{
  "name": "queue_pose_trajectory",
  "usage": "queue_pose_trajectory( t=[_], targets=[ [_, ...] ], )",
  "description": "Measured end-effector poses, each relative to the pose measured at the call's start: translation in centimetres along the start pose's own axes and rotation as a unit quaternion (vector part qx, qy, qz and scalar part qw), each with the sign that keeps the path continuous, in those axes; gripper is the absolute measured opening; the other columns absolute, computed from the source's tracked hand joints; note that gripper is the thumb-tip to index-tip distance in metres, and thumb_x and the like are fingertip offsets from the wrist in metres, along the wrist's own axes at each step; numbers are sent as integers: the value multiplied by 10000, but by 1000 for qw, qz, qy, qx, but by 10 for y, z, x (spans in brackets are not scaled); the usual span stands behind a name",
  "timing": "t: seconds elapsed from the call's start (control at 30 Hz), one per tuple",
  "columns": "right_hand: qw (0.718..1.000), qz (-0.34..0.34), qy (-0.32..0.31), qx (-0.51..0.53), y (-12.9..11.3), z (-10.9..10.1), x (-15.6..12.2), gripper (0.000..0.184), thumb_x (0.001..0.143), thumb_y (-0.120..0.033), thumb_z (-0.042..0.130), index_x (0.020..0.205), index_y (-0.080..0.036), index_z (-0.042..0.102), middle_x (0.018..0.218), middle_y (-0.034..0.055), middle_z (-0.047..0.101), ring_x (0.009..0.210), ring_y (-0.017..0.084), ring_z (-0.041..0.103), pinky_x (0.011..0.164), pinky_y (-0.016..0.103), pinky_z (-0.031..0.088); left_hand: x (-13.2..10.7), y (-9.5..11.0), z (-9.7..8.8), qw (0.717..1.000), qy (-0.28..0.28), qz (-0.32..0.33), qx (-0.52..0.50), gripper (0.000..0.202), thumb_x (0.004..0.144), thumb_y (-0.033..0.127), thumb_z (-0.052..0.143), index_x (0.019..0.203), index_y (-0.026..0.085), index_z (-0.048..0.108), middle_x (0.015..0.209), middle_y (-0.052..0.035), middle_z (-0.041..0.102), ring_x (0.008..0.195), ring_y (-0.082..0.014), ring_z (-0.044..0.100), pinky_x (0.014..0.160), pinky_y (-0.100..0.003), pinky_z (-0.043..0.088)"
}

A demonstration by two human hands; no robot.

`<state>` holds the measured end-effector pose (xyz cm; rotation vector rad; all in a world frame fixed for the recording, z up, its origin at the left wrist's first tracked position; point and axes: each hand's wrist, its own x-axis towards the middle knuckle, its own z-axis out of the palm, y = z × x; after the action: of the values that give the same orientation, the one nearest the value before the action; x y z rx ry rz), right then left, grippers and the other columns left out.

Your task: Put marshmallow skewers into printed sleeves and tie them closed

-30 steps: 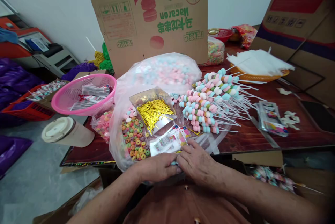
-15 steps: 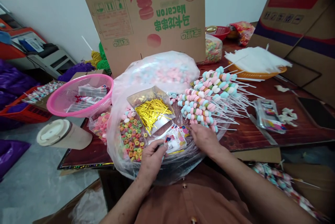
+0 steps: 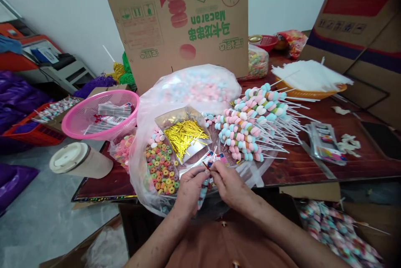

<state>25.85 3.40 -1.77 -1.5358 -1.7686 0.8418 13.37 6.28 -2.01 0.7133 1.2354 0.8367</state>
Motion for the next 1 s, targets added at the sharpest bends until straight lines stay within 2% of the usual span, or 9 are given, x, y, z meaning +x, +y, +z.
queue_pose_trajectory(
  t=[0.2, 0.37, 0.47, 0.53, 0.63, 0.7, 0.8, 0.87, 1.0],
  targets=[
    [997, 12, 18, 67, 7, 7, 4, 161, 837, -224, 406, 681, -191, 434, 606, -11, 492, 583, 125, 443, 551, 235, 320, -4, -5, -9, 997, -43, -1, 59, 210, 626, 344, 651, 678, 142, 625, 473, 34, 527, 362, -56, 419, 336, -147, 272],
    [1000, 3, 20, 15, 9, 7, 2, 177, 821, -226, 423, 649, -187, 436, 596, -5, 482, 576, 130, 421, 548, 251, 299, -7, -7, -17, 980, -112, 61, 152, 318, 722, 457, 596, 673, 143, 607, 527, 34, 510, 352, -35, 369, 313, -142, 261],
    [998, -35, 49, 10, 7, 12, 0, 156, 832, -218, 398, 696, -184, 467, 658, 18, 502, 620, 145, 447, 584, 265, 327, -7, -8, -16, 989, -85, 59, 102, 327, 706, 461, 633, 650, 141, 596, 507, 36, 502, 355, -35, 372, 311, -137, 260],
    [994, -9, 70, 85, 7, 12, -2, 104, 836, -254, 438, 790, -182, 496, 652, 0, 491, 603, 137, 451, 568, 250, 346, -7, -8, -16, 996, -76, 25, 30, 321, 701, 453, 649, 638, 147, 575, 472, 46, 494, 322, -34, 360, 296, -138, 251],
    [977, 7, 1, 213, 4, -1, -3, 129, 838, -307, 500, 823, -184, 535, 624, -25, 496, 576, 121, 468, 540, 224, 363, -7, -4, -19, 988, -134, -41, -59, 283, 630, 371, 738, 648, 130, 592, 507, 15, 563, 402, -67, 499, 398, -167, 417],
    [969, -55, -73, 229, 0, -15, -2, 194, 859, -306, 491, 728, -180, 559, 638, -15, 536, 609, 119, 503, 576, 223, 378, -7, -1, -22, 969, -207, -108, -87, 310, 554, 319, 795, 700, 110, 619, 568, -31, 624, 472, -108, 570, 471, -214, 484],
    [954, -134, -153, 219, -5, -31, 3, 270, 888, -292, 456, 674, -174, 569, 658, -6, 590, 637, 115, 538, 628, 226, 390, -7, 4, -24, 938, -284, -166, -109, 385, 535, 305, 808, 809, 120, 611, 591, -54, 651, 456, -132, 584, 440, -228, 480],
    [957, -134, -153, 206, -6, -31, 6, 291, 891, -307, 453, 654, -170, 552, 637, -6, 590, 610, 110, 528, 602, 221, 383, -8, 6, -23, 940, -274, -155, -129, 409, 562, 293, 798, 876, 154, 577, 591, -28, 645, 454, -122, 580, 437, -214, 473],
    [989, -88, -23, 118, -4, -12, 7, 309, 891, -299, 441, 606, -179, 460, 581, -15, 527, 548, 101, 456, 535, 214, 333, -9, 10, -17, 970, -173, -98, -137, 471, 570, 290, 799, 925, 194, 504, 599, 26, 615, 458, -97, 555, 441, -193, 454]
  ],
)
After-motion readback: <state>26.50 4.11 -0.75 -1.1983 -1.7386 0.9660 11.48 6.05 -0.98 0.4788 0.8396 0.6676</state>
